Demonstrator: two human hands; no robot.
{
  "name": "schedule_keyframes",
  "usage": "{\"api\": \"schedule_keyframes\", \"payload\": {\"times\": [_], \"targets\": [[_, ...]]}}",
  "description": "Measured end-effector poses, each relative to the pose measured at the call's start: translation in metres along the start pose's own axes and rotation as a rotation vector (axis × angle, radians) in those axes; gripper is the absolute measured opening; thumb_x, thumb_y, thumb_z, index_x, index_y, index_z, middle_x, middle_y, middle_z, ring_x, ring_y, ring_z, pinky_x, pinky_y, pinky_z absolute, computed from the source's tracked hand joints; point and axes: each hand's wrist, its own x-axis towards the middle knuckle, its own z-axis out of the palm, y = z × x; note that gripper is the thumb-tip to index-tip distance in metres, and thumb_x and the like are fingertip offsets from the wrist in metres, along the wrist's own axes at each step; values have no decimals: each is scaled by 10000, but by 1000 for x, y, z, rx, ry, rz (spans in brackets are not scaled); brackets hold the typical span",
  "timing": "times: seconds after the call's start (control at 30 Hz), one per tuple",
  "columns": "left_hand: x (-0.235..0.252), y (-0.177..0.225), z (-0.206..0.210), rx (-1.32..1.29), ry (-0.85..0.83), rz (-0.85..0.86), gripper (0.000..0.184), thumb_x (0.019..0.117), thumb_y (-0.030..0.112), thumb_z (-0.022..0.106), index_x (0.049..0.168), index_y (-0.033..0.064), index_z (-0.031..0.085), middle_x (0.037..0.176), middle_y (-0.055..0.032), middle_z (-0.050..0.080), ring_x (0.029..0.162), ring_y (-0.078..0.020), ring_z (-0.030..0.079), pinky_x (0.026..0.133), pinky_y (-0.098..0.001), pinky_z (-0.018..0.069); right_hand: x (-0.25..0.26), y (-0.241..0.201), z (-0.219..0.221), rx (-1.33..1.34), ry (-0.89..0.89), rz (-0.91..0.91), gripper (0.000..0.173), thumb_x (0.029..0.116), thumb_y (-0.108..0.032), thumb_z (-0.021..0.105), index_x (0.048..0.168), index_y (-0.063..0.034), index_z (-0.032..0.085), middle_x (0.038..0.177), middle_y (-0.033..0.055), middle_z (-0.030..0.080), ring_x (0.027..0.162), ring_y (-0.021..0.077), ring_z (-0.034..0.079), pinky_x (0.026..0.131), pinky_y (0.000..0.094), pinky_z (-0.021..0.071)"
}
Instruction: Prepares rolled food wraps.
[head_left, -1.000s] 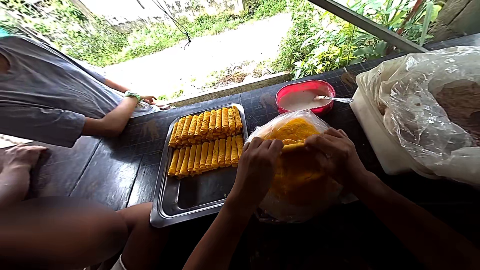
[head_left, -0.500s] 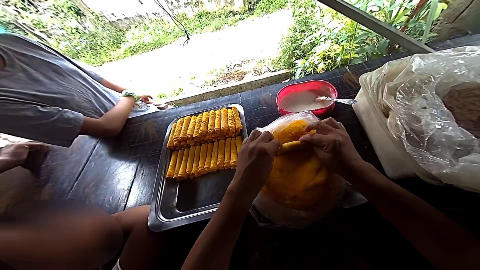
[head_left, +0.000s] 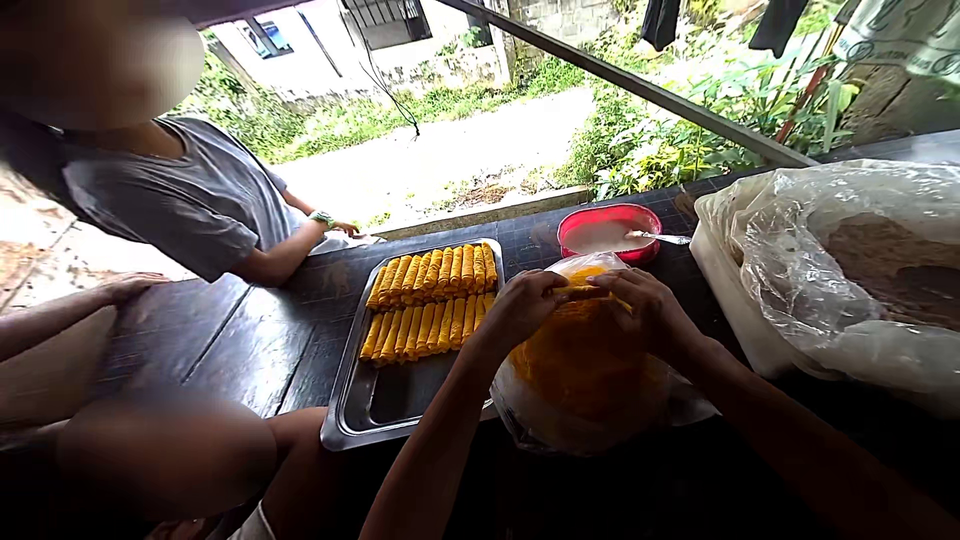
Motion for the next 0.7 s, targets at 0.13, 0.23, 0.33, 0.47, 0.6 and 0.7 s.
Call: {"api": "schedule_keyframes", "payload": {"times": [0.13, 0.23, 0.33, 0.47, 0.6, 0.7], "targets": [[-2, 10, -15, -460, -69, -223, 175, 1011, 136, 630, 1138, 32, 692, 901, 6, 709, 805, -21, 647, 778, -214, 528, 7, -4, -8, 97, 66, -28, 234, 894, -76, 723, 1128, -60, 719, 1120, 100, 724, 1080, 249, 690, 956, 444, 555], [-11, 17, -20, -582, -74, -262, 149, 1035, 103, 580, 1114, 35, 686, 869, 33, 711, 774, 3, 639, 728, -175, 507, 9, -9, -11, 96, 118, -83, 151, 934, -145, 692, 1067, -90, 734, 1046, 53, 735, 1018, 184, 703, 929, 375, 566], [-22, 20, -20, -408, -25, -161, 215, 1051, 168, 563, 1130, 48, 723, 1009, 20, 720, 888, 26, 632, 825, -189, 506, 9, -13, -10, 97, 122, -88, 176, 981, -218, 644, 1056, -102, 753, 1007, 30, 748, 989, 160, 705, 917, 344, 560], [-32, 25, 2, -24, 137, 70, 287, 977, 231, 673, 1195, 56, 738, 1133, -90, 747, 1087, -197, 694, 981, -426, 524, 6, -17, -8, 140, 107, -19, 221, 1004, -287, 618, 1063, -134, 766, 966, 0, 755, 883, 98, 697, 814, 286, 564], [-41, 35, 34, 351, 389, 172, 186, 985, 183, 642, 1102, 106, 764, 1030, -44, 760, 988, -212, 723, 877, -414, 561, -1, -21, -12, 181, 60, 41, 233, 989, -314, 634, 1032, -122, 758, 904, -13, 741, 808, 43, 675, 758, 232, 566], [-48, 40, 45, 405, 446, 174, 175, 981, 167, 643, 1077, 108, 778, 986, -72, 725, 937, -234, 700, 819, -371, 565, -11, -22, -15, 155, 50, 40, 274, 970, -360, 645, 993, -105, 740, 865, 2, 724, 760, 40, 650, 697, 202, 539]]}}
